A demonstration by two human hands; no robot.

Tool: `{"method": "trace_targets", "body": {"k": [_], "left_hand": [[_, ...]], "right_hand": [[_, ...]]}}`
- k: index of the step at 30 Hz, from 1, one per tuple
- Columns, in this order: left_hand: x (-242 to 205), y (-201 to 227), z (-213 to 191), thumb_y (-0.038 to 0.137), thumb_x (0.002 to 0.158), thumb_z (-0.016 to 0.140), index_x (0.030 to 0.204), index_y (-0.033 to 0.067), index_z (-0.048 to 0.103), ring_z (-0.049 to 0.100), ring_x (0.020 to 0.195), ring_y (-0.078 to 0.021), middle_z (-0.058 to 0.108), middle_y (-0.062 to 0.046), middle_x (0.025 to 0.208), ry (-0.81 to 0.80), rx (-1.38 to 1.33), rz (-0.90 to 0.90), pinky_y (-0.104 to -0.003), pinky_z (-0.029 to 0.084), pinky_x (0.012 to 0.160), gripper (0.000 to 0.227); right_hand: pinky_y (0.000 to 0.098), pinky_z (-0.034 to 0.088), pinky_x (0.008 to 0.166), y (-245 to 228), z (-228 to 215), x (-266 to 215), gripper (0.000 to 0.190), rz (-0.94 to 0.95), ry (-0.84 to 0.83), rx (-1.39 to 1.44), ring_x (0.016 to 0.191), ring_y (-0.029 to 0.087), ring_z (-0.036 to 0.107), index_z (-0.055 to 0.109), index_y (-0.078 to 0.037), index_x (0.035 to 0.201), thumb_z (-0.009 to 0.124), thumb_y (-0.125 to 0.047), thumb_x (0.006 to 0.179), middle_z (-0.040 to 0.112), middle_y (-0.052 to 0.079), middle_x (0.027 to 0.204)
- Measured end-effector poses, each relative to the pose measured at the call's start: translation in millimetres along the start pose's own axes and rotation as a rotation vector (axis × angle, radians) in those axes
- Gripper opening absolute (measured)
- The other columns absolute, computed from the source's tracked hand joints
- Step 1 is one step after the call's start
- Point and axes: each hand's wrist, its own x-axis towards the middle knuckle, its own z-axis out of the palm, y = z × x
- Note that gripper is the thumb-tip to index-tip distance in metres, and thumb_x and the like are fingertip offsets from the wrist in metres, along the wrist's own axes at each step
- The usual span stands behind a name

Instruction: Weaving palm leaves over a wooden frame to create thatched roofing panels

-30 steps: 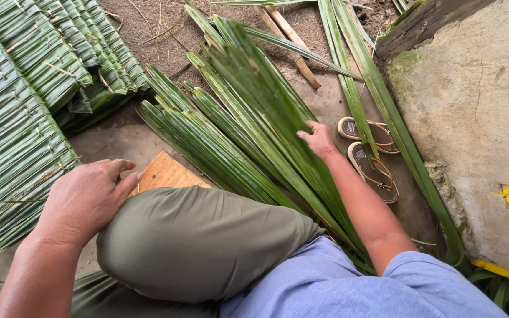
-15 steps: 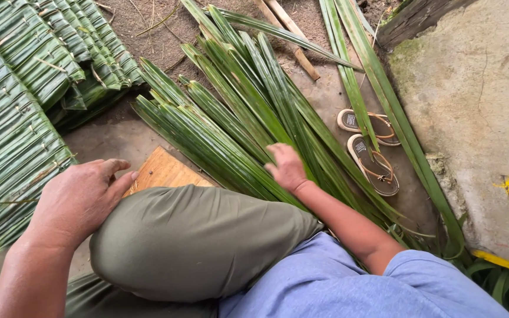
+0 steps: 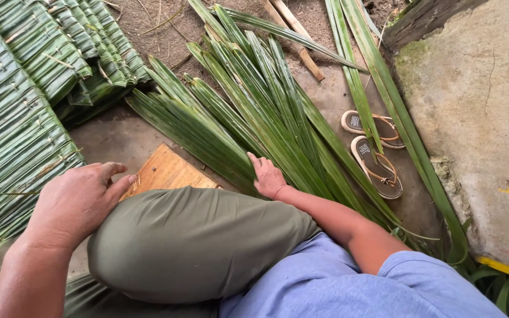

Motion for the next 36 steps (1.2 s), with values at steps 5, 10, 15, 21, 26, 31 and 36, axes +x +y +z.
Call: {"method": "trace_targets", "body": {"k": [5,10,15,21,26,31,36], "left_hand": [[-1.5,1.0,-0.5,0.056,0.099,0.046,0.126,0.0306,0.07,0.07,0.114,-0.0276,0.078,0.0,0.117,0.012,0.006,0.0,-0.044,0.057,0.09,0.044],[-0.7,1.8,-4.1,0.056,0.099,0.045,0.129,0.0311,0.068,0.069,0.117,-0.0285,0.076,-0.001,0.121,-0.015,-0.005,0.001,-0.046,0.057,0.093,0.045],[-1.0,3.3,-5.9,0.057,0.099,0.046,0.129,0.0303,0.069,0.071,0.116,-0.0286,0.078,-0.004,0.117,-0.02,0.001,0.008,-0.044,0.057,0.093,0.046],[1.6,-0.6,0.0,0.056,0.098,0.046,0.127,0.0292,0.069,0.071,0.116,-0.0273,0.077,0.0,0.118,0.013,0.022,0.039,-0.044,0.058,0.091,0.046],[-2.0,3.6,-6.0,0.055,0.098,0.047,0.127,0.0313,0.07,0.07,0.115,-0.0282,0.078,0.0,0.118,-0.015,-0.013,-0.003,-0.044,0.057,0.092,0.044],[0.0,1.7,-4.1,0.057,0.098,0.046,0.128,0.0319,0.069,0.07,0.115,-0.0283,0.078,0.0,0.117,-0.015,0.006,0.004,-0.044,0.057,0.089,0.045],[1.5,1.1,-5.3,0.057,0.098,0.045,0.128,0.032,0.069,0.07,0.116,-0.028,0.077,0.0,0.119,-0.019,-0.008,-0.007,-0.045,0.057,0.092,0.045]], "right_hand": [[0.0338,0.049,0.07,52.5,-52.5,35.9,0.073,0.318,-0.272,0.461,0.084,0.022,0.06,0.044,-0.003,0.148,0.07,-0.005,0.08,0.062,0.014,0.099],[0.0288,0.052,0.105,124.9,-100.0,38.8,0.092,0.322,-0.326,0.887,0.118,0.022,0.067,0.046,0.009,0.146,0.09,-0.009,0.067,0.066,0.018,0.136],[0.0326,0.041,0.114,130.3,-178.7,18.3,0.112,0.35,-0.37,0.733,0.135,0.022,0.053,0.039,-0.003,0.154,0.086,-0.048,0.063,0.055,0.013,0.15],[0.0432,0.047,0.108,101.2,-124.0,26.4,0.063,0.19,0.146,0.388,0.122,0.031,0.062,0.061,-0.006,0.136,0.079,-0.031,0.081,0.065,0.017,0.131],[0.0449,0.04,0.118,-10.8,-102.9,5.3,0.073,-0.255,-0.052,0.189,0.139,0.031,0.048,0.048,-0.009,0.146,0.08,-0.027,0.083,0.053,0.016,0.146],[0.0575,0.023,0.12,-9.1,6.7,3.1,0.103,-0.671,0.027,-0.24,0.153,0.038,0.029,0.024,-0.015,0.164,0.038,-0.085,0.089,0.025,0.021,0.168],[0.0683,0.007,0.121,19.5,-6.2,8.7,0.109,-0.316,0.144,-0.37,0.158,0.038,0.009,0.015,-0.019,0.166,0.054,-0.078,0.083,0.006,0.019,0.172]]}}
